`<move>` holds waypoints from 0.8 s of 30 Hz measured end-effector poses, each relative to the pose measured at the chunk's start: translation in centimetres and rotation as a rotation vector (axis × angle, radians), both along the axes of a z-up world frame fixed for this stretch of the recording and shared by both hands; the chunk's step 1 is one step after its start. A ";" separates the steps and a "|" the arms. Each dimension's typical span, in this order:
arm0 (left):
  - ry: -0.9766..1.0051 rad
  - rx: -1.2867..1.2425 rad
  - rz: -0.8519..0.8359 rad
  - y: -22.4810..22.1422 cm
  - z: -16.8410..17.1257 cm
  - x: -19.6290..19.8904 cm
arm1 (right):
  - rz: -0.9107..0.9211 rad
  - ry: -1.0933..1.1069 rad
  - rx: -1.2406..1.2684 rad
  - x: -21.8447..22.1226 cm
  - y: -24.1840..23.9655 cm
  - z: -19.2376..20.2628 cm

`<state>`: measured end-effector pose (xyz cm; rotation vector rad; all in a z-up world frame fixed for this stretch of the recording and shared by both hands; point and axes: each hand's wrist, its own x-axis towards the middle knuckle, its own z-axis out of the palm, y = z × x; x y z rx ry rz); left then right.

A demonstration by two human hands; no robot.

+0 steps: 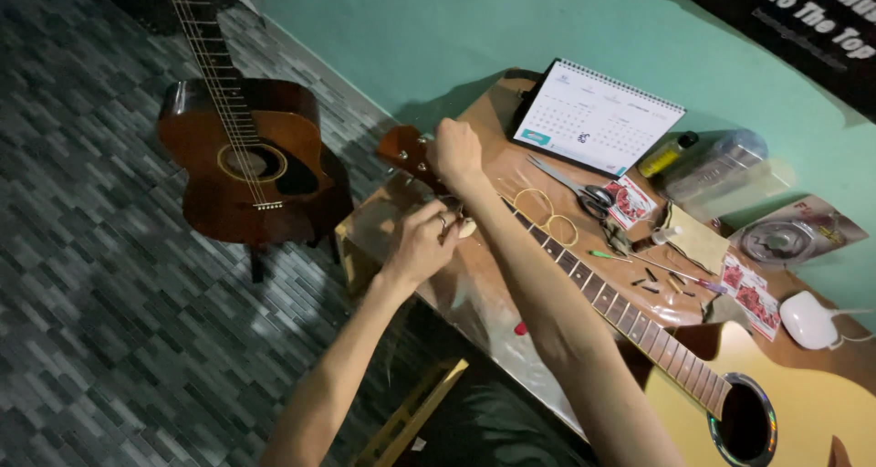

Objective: Restringing an acoustic guitar by coiling the string and threading it through the tuning peg on the headstock.

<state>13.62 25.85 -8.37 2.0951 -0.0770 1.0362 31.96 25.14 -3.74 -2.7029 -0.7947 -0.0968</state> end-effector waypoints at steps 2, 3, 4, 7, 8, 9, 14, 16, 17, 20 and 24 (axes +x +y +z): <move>-0.019 -0.036 0.040 1.8 1.4 0.2 | 0.038 -0.057 -0.061 0.7 0.0 -0.7; -0.040 -0.066 0.077 2.6 2.1 0.3 | 0.071 -0.115 -0.116 1.0 -0.1 -0.9; -0.041 -0.069 0.080 4.2 2.4 1.3 | 0.075 -0.116 -0.119 1.1 -0.1 -1.1; -0.018 -0.183 0.241 8.8 1.0 6.0 | 0.110 -0.158 -0.079 0.8 -0.6 -0.7; 0.108 -0.133 0.177 10.6 -0.7 8.7 | 0.111 -0.106 -0.063 0.3 -0.6 -0.1; 0.233 -0.084 0.113 12.4 -2.3 11.3 | 0.112 -0.054 -0.047 -0.2 -0.6 0.6; 0.422 0.049 -0.111 15.3 -0.3 14.4 | 0.135 -0.037 -0.118 -1.5 -1.6 3.0; 0.476 0.125 -0.168 15.6 1.6 13.7 | 0.192 -0.039 -0.138 -1.9 -2.5 3.2; 0.494 0.177 -0.197 15.7 2.3 13.5 | 0.225 -0.082 -0.188 -2.3 -2.6 3.6; 0.581 0.208 -0.213 15.5 3.9 13.2 | 0.312 -0.189 -0.302 -2.9 -2.8 3.7; 0.784 0.068 -0.232 15.3 6.6 13.0 | 0.383 -0.196 -0.328 -1.5 -2.8 1.8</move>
